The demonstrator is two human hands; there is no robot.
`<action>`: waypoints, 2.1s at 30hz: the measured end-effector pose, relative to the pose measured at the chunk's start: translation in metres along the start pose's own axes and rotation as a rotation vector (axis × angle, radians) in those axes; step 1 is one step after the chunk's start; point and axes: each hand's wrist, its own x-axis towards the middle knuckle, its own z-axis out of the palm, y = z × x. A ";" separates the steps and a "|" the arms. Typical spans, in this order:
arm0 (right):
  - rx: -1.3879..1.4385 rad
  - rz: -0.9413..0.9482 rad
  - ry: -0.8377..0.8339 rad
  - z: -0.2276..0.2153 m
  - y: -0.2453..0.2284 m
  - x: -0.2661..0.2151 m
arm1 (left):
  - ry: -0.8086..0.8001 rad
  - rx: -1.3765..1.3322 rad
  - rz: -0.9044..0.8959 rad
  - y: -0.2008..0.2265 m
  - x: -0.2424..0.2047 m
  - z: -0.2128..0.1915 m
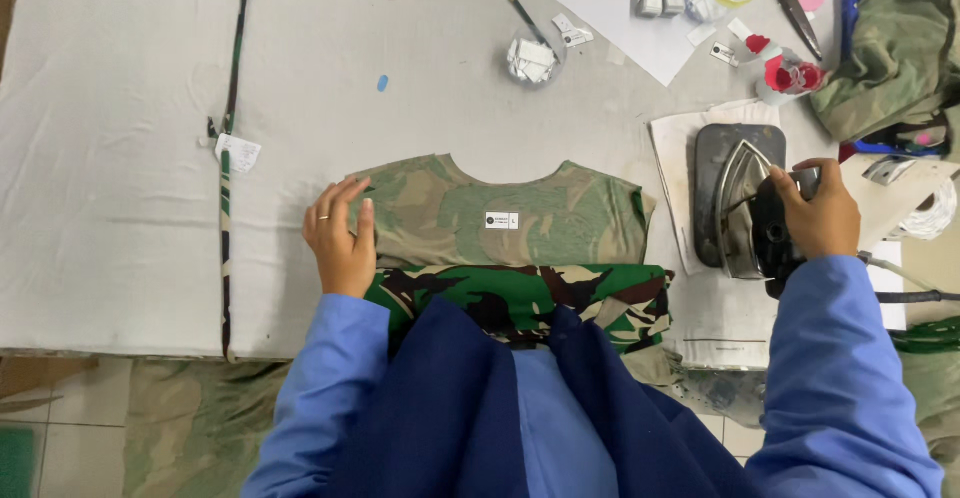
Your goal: The person irons a camouflage-patterned t-shirt on a white table. They repeatedly pick up small white tags from a pile, place each tag on the shirt's collar area, and press it with a steam iron. The person also smooths the fabric with their hands between ironing passes.
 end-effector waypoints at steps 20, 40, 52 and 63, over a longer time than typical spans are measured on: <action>0.134 -0.728 -0.658 0.109 -0.177 -0.186 | -0.785 0.334 0.369 0.076 -0.079 0.056; -0.120 -0.895 -0.497 0.073 -0.158 -0.186 | -0.702 0.268 0.525 0.094 -0.096 0.054; -0.122 -0.952 -0.386 0.086 -0.148 -0.193 | -0.583 0.393 0.611 0.075 -0.111 0.063; -0.414 -0.957 -0.126 0.093 -0.106 -0.179 | -0.679 0.515 0.382 0.058 -0.091 0.016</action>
